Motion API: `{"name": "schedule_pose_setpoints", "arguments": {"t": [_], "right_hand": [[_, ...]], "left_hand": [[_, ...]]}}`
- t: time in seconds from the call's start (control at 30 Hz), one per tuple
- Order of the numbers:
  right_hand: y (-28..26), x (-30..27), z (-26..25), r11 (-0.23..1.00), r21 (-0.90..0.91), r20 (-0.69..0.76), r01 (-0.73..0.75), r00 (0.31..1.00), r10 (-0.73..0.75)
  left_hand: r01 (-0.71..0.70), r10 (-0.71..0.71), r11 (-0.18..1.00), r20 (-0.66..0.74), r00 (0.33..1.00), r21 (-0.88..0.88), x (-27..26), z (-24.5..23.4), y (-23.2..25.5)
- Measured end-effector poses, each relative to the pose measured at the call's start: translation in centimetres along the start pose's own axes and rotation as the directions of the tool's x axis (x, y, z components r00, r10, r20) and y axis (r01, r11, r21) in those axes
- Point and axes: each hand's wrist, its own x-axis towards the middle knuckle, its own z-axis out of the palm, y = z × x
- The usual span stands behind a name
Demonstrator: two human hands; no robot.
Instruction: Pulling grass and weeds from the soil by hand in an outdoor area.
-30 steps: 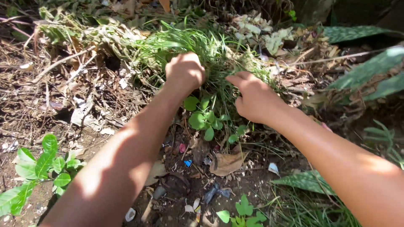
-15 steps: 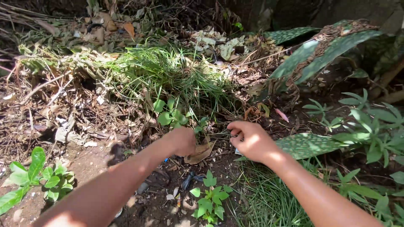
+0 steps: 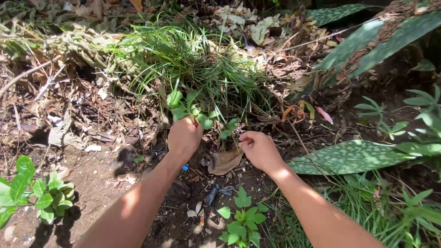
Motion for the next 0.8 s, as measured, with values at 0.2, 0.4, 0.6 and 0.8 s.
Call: {"name": "schedule_pose_setpoints", "arguments": {"t": [0.2, 0.4, 0.6, 0.8], "right_hand": [[-0.6, 3.1, 3.4, 0.994, -0.097, -0.126, 0.054, 0.990, -0.066], [-0.7, 3.1, 2.9, 0.985, -0.172, -0.192, -0.024, 0.981, -0.010], [0.4, 2.4, 2.5, 0.995, -0.086, -0.209, -0.044, 0.978, 0.025], [-2.8, 1.3, 0.0, 0.999, -0.034, -0.248, -0.006, 0.969, -0.002]], "left_hand": [[0.012, -0.018, 0.996, -0.067, 0.998, -0.085, 0.9, -0.5, -1.5], [-0.043, 0.012, 0.968, -0.126, 0.992, -0.247, 1.0, 0.1, -2.8], [-0.060, 0.030, 0.970, -0.127, 0.991, -0.235, 1.4, 1.0, -3.1], [0.065, -0.069, 0.992, -0.041, 0.997, -0.105, 1.7, 1.7, -1.7]]}}
